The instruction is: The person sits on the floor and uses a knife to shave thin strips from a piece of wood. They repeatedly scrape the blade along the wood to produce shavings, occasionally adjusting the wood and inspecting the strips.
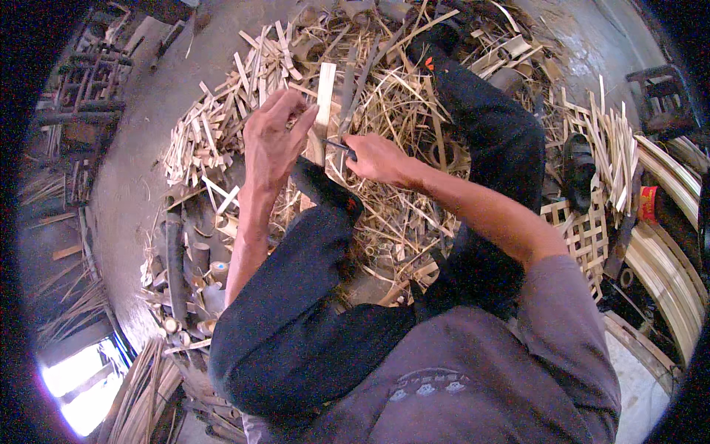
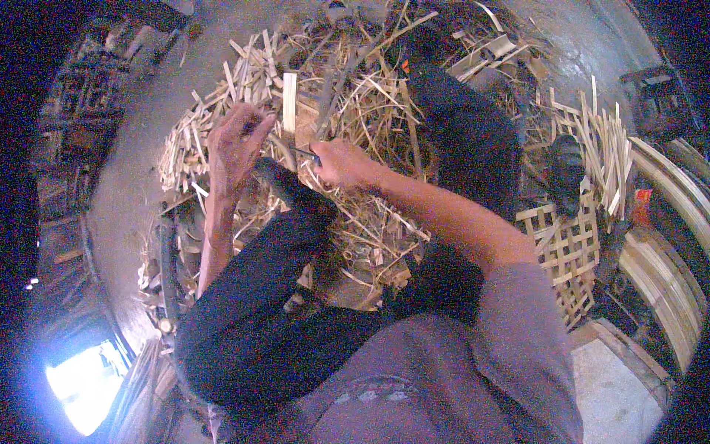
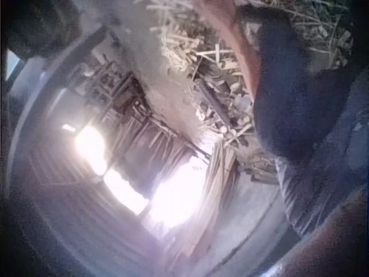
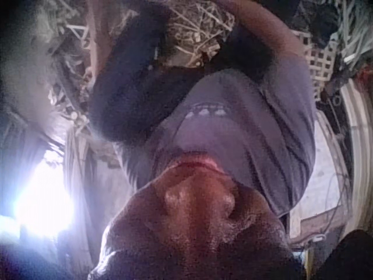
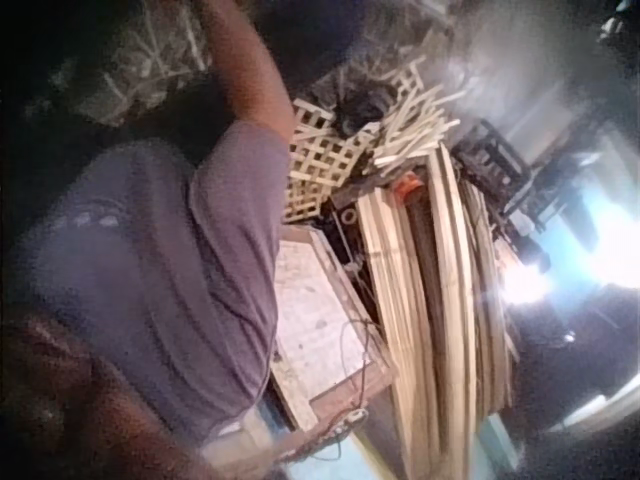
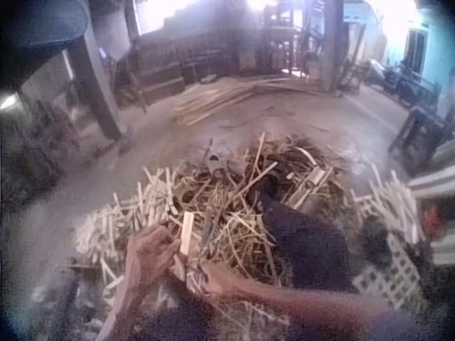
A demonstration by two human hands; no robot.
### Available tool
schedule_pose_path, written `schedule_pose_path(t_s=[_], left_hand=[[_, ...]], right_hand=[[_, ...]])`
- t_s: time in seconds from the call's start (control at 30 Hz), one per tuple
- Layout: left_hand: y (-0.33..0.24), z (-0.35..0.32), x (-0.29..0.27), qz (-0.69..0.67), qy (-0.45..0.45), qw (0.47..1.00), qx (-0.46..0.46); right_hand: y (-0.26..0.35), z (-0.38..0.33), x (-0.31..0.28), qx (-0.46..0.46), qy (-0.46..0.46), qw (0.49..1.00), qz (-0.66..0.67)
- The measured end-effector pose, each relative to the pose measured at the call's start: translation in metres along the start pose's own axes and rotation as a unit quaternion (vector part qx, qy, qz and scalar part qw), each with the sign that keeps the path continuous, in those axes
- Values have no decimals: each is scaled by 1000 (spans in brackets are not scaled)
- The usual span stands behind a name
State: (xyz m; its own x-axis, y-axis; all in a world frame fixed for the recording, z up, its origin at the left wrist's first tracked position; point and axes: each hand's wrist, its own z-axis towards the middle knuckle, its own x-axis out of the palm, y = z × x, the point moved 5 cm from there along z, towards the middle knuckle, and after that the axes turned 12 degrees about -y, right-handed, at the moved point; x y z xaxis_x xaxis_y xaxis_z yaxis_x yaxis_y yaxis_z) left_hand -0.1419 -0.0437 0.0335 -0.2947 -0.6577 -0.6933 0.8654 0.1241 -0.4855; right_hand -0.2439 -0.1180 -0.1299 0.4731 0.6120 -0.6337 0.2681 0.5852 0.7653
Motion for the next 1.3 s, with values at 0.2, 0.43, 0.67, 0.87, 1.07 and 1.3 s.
schedule_pose_path(t_s=[0.2, 0.43, 0.67, 0.87, 1.07, 1.3], left_hand=[[16, 21, 4, -25, 6, 999, 26], [44, 17, 9, -29, 0, 998, -52], [34, 1, -3, -44, -13, 997, -61], [27, -1, -7, -29, 16, 997, -66], [44, -10, -12, -105, -15, 988, -113], [40, -16, -20, -47, 11, 991, -124]], right_hand=[[6, -6, 46, 3, 91, 967, 239], [5, 15, 34, 16, 74, 995, 71], [-2, 3, 41, -11, 32, 999, 38], [-13, -1, 52, -49, 2, 999, -19], [-21, -6, 81, 12, 80, 994, 73], [-33, -7, 90, -33, -12, 999, -14]])
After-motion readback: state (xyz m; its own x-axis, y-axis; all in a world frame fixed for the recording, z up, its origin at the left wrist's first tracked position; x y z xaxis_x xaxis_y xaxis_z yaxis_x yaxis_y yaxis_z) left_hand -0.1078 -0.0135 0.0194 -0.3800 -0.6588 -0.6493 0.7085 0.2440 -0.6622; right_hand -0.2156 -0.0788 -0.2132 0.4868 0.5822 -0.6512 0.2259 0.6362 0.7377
